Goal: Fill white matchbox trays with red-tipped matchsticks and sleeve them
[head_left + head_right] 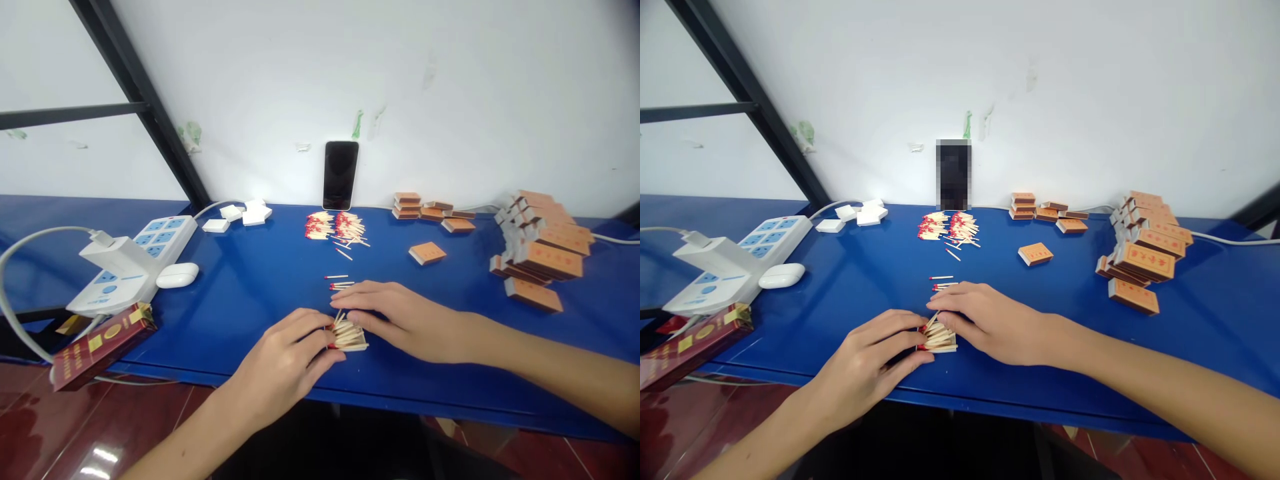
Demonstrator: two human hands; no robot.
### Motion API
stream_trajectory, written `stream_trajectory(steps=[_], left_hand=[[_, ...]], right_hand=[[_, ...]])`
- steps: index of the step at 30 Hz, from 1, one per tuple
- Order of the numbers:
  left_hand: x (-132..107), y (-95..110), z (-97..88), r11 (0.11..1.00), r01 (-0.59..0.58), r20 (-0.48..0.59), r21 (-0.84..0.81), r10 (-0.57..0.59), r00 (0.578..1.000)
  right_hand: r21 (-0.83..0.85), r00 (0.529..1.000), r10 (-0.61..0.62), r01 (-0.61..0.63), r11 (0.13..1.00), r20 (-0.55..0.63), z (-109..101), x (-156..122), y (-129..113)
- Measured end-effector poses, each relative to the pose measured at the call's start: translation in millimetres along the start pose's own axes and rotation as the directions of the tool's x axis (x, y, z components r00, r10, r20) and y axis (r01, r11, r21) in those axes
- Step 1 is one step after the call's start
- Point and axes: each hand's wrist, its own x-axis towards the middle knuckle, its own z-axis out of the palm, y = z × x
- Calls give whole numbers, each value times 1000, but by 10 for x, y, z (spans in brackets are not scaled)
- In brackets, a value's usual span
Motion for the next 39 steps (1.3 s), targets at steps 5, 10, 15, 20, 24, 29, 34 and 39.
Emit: stream_trajectory(steps=[5, 10, 15, 20, 24, 29, 34, 39], left_hand=[[-7, 7, 6, 999, 43, -6, -4, -43, 999], [-14, 19, -20, 994, 106, 38, -34, -105, 994], [-17, 20, -23, 995, 97, 32, -18, -97, 995], [-25, 18, -10, 998, 70, 3, -8, -70, 998], [-32, 13, -13, 997, 73, 35, -5, -73, 997], [-17, 20, -33, 996, 90, 97, 6, -90, 991], [-12, 23, -47, 995, 98, 122, -5, -97, 988], [21, 18, -41, 1000, 16, 114, -16, -14, 993]], right_hand=[[52, 998, -47, 45, 998, 32, 13, 100, -52], [-4, 1000, 6, -6, 1000, -28, 73, 36, -67], [-327, 987, -138, 105, 939, -79, 251, -49, -101], [-209, 988, -73, 43, 977, -139, 278, -120, -147], [-75, 977, -80, 66, 995, -196, 175, -198, -133], [15, 989, 0, 2, 1000, -147, 173, -218, -72], [152, 987, 88, -67, 986, -136, 198, -156, -56], [235, 968, 207, -171, 957, -139, 158, -155, -50]])
